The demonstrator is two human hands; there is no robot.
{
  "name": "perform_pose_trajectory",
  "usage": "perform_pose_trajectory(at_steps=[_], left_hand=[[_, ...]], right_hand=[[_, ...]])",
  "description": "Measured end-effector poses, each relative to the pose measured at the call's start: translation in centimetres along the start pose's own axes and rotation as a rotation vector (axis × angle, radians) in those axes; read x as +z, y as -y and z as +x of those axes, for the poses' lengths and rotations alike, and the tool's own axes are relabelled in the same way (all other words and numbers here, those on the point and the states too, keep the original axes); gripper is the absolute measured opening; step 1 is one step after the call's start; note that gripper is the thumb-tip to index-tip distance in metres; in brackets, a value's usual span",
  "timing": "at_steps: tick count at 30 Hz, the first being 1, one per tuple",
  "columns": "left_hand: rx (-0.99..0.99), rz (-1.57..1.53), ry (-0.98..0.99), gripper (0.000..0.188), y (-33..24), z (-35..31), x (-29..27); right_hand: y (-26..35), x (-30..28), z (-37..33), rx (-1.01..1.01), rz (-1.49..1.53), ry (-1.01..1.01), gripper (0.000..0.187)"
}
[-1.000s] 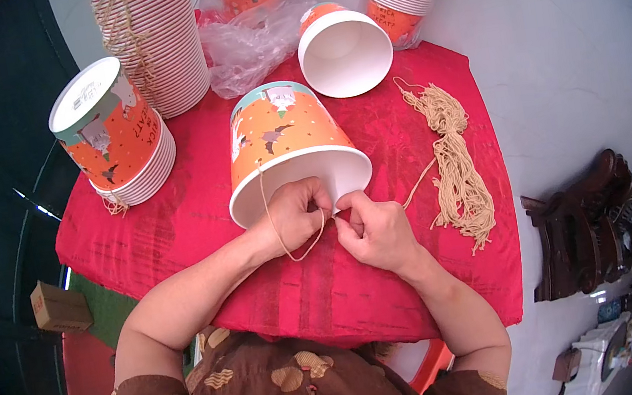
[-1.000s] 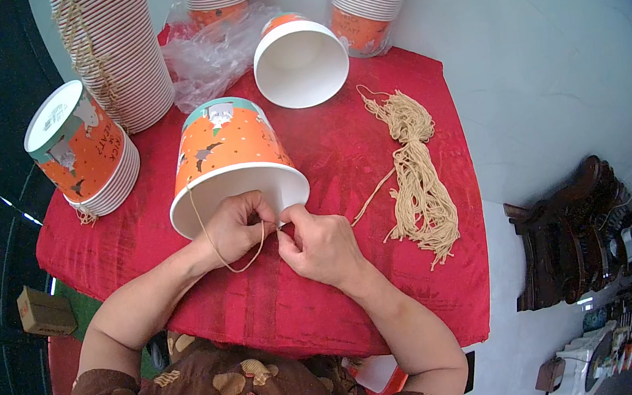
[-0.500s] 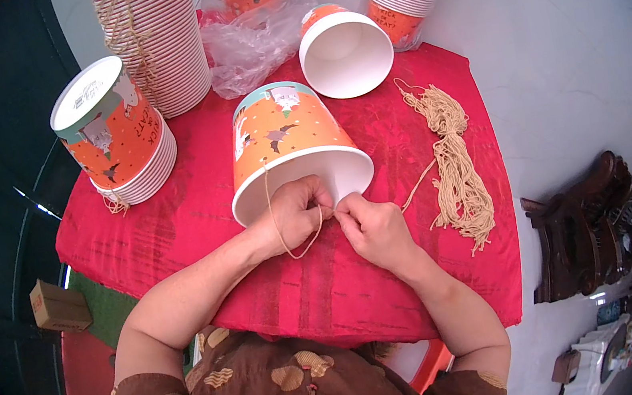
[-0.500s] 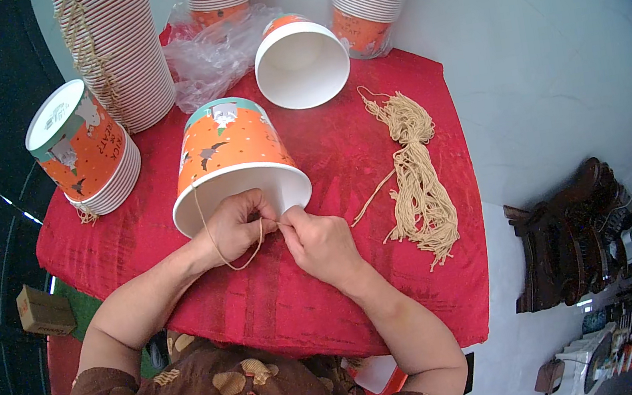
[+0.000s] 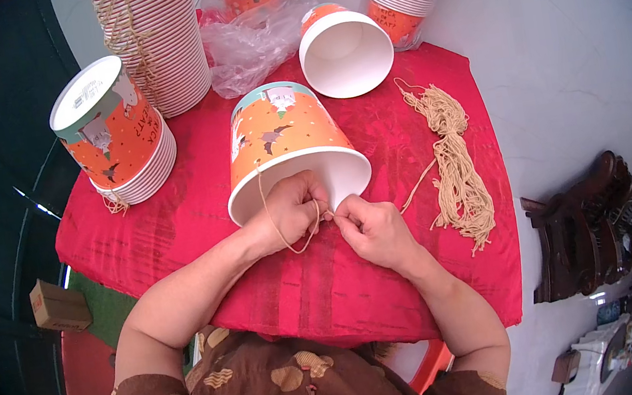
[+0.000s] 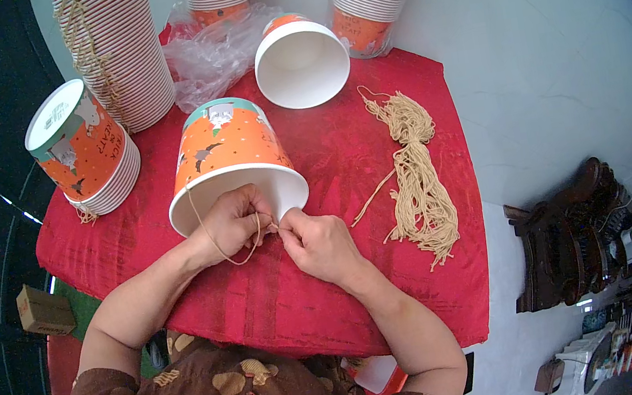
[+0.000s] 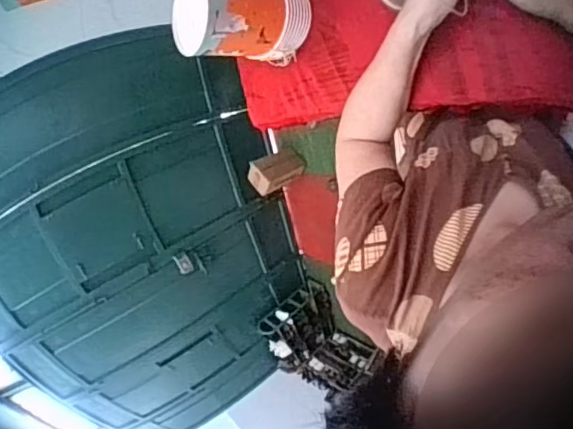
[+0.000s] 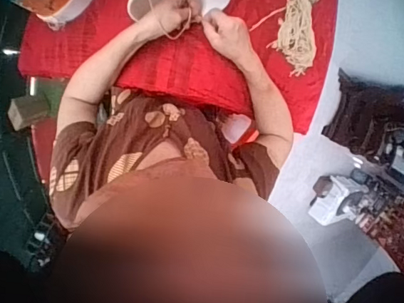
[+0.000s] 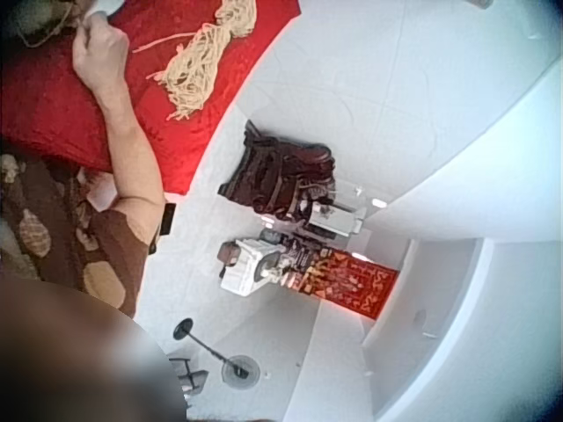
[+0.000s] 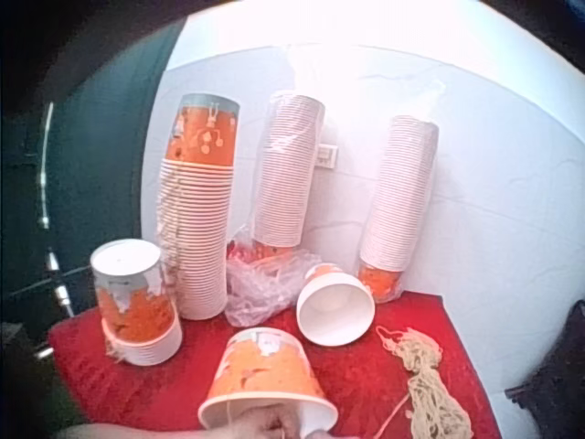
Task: Attaching handles or strings to paper buckets for packaging.
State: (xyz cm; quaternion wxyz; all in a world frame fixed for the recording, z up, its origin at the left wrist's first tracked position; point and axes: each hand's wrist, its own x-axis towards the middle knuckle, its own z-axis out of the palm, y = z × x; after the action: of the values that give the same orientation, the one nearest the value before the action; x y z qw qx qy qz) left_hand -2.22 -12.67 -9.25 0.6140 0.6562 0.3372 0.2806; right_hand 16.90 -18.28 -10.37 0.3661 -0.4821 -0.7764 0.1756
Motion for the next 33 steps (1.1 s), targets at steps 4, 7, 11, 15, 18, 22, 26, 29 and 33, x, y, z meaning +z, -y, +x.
perform_pose_trajectory(at_steps=[4, 7, 11, 15, 18, 22, 26, 29, 33], left_hand=[[-0.020, -0.008, 0.008, 0.002, -0.21, -0.09, -0.08], [-0.028, -0.028, 0.018, 0.004, -0.11, -0.04, -0.15], [-0.033, -0.069, 0.021, 0.009, 0.15, 0.10, -0.10], [-0.018, -0.102, -0.005, 0.010, 0.21, 0.22, 0.37], [-0.029, -0.095, -0.007, 0.014, -0.09, 0.24, 0.51], [-0.010, -0.089, -0.020, 0.014, 0.03, 0.04, 0.36], [-0.003, -0.041, -0.013, 0.014, -0.01, 0.03, 0.26], [0.035, 0.023, 0.008, 0.014, 0.32, 0.06, 0.21], [0.080, 0.057, -0.009, 0.015, 0.58, 0.05, 0.48]], right_hand=[[0.22, 0.09, -0.05, -0.024, -0.033, -0.005, 0.009], [0.33, 0.12, -0.05, -0.035, -0.066, -0.003, 0.008], [0.34, 0.15, -0.01, -0.054, -0.070, -0.009, 0.008], [0.41, 0.04, -0.04, -0.057, -0.085, -0.006, 0.008], [0.56, -0.11, -0.07, -0.056, -0.091, -0.007, 0.008], [0.64, 0.09, 0.07, -0.080, -0.090, 0.014, 0.007], [0.50, 0.23, 0.04, -0.095, -0.072, -0.003, 0.006], [0.62, 0.10, 0.13, -0.124, -0.052, -0.013, 0.007], [0.63, 0.12, 0.36, -0.124, -0.098, -0.203, 0.005]])
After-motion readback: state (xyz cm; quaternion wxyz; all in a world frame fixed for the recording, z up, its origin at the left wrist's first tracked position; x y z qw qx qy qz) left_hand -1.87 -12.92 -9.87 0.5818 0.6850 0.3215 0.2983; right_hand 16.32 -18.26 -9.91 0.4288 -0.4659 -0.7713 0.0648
